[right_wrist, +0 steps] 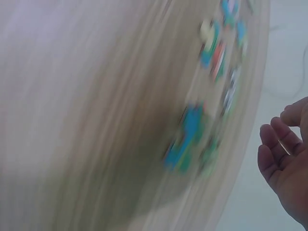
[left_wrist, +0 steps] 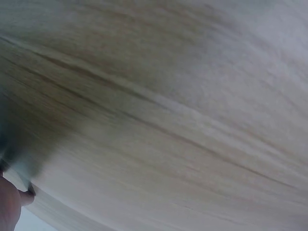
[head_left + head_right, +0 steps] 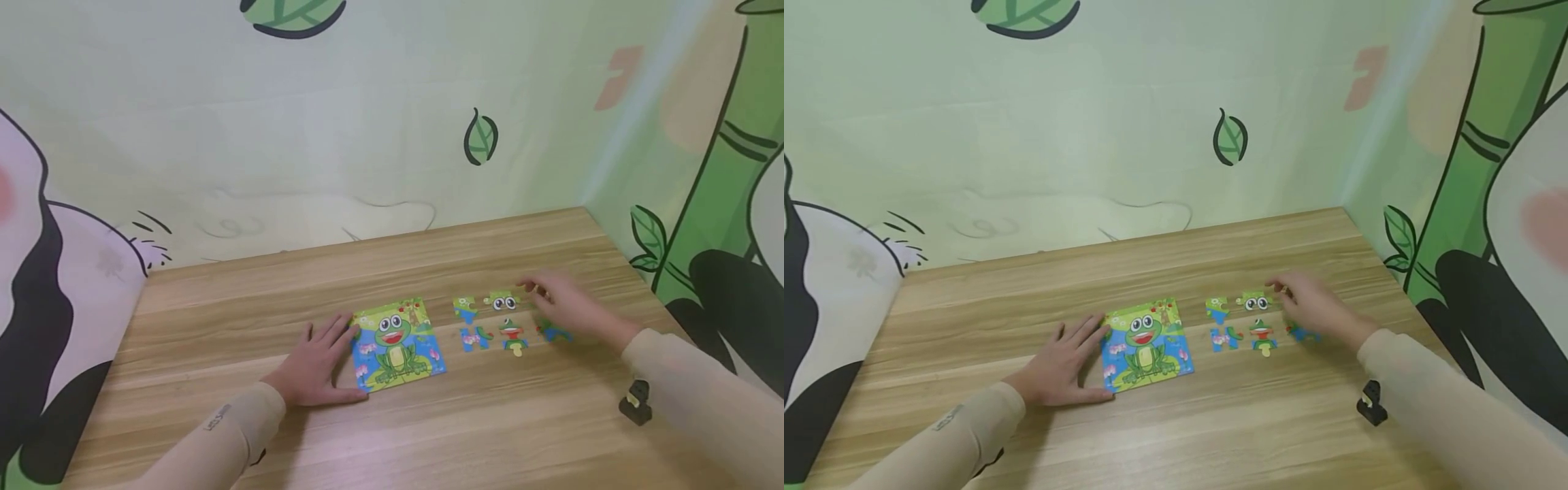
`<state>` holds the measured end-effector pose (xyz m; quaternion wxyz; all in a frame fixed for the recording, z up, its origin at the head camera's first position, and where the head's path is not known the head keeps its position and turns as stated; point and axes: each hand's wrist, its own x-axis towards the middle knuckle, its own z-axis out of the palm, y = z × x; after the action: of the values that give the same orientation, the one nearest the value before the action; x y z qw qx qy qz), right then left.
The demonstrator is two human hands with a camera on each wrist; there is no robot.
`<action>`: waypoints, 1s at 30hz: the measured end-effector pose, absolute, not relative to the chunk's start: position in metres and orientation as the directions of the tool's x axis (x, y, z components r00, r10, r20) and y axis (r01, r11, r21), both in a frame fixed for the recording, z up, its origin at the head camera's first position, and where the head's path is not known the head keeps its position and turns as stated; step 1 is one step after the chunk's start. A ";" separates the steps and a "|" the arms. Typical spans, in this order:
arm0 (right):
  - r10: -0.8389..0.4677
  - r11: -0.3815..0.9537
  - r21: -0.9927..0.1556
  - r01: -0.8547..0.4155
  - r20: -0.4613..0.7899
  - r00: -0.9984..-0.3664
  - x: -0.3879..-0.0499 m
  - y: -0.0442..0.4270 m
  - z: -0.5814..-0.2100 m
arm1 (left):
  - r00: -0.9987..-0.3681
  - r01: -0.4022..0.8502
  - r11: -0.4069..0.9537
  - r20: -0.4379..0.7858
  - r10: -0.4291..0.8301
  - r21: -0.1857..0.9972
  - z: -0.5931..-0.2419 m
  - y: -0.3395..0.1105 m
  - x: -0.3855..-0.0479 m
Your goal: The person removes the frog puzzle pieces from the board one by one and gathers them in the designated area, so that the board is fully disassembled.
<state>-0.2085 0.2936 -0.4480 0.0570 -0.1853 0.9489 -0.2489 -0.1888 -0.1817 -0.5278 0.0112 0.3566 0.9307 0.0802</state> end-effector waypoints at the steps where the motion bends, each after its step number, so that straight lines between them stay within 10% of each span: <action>1: -0.401 0.792 -0.506 -0.340 -0.011 -0.916 -0.208 0.285 -0.447 | -0.746 0.661 0.734 0.035 0.665 0.156 -0.528 -0.182 -0.189; 30: -0.683 0.662 -0.544 -0.515 -0.155 -0.714 -0.183 0.083 -0.478 | -0.762 0.644 0.754 0.016 0.648 0.132 -0.530 -0.181 -0.185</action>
<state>-0.1833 0.0832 -0.4784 0.1760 -0.3350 0.8944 -0.2383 -0.1854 -0.1809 -0.5296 0.0153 0.3447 0.9363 0.0651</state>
